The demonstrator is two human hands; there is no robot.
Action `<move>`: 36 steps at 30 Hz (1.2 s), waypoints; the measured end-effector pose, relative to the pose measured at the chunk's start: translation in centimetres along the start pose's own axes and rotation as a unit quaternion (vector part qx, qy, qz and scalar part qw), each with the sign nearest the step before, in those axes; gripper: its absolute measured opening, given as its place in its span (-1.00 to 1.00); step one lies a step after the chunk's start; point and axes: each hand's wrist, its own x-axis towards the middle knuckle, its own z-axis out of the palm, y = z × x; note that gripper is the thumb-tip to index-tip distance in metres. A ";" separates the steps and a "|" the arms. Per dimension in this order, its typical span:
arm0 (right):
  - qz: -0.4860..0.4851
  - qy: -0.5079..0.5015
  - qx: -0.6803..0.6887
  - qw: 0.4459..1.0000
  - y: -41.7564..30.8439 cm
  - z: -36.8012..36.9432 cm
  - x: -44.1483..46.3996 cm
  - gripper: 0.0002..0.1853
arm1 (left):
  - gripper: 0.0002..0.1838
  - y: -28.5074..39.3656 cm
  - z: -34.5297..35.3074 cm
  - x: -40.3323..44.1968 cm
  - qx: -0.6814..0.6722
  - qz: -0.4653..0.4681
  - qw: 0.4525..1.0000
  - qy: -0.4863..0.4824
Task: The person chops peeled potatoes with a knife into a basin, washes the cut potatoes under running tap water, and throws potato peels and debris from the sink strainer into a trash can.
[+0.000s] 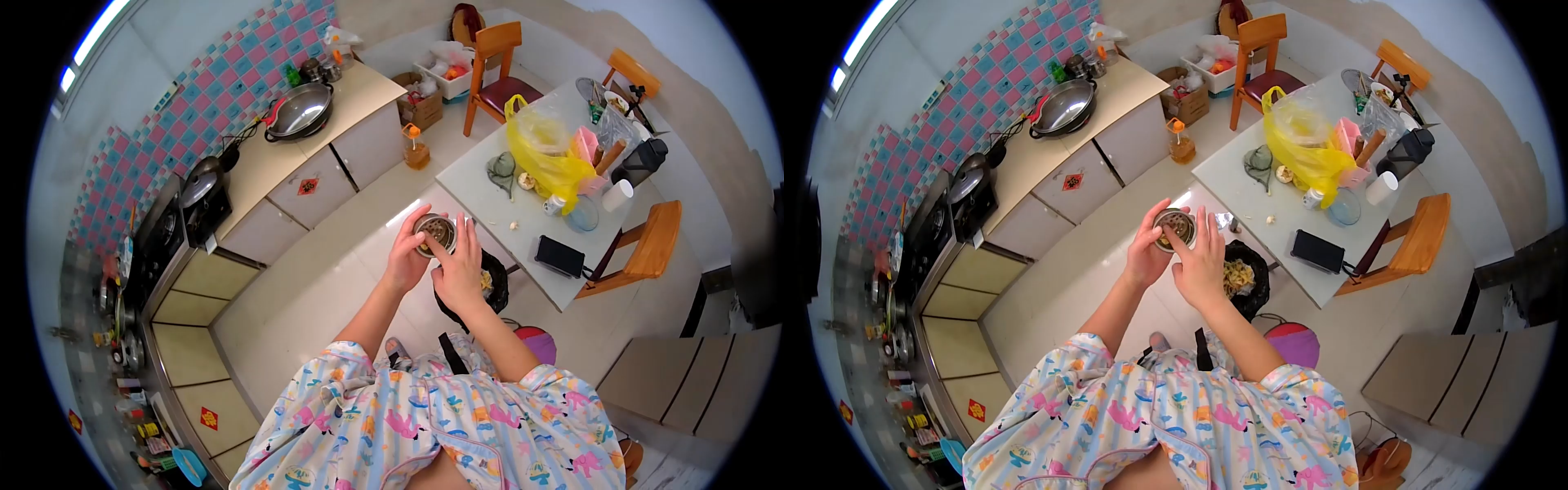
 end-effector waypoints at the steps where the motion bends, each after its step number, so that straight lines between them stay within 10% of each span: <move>1: 0.004 0.005 -0.001 1.000 0.1 0.0 0.1 -0.30 | -0.37 0.0 -0.1 0.4 0.005 -0.002 1.000 -0.006; 36: 0.096 0.102 0.299 0.944 8.9 -2.2 0.5 -0.67 | -0.37 -5.9 5.4 6.7 0.144 -0.033 0.989 -0.031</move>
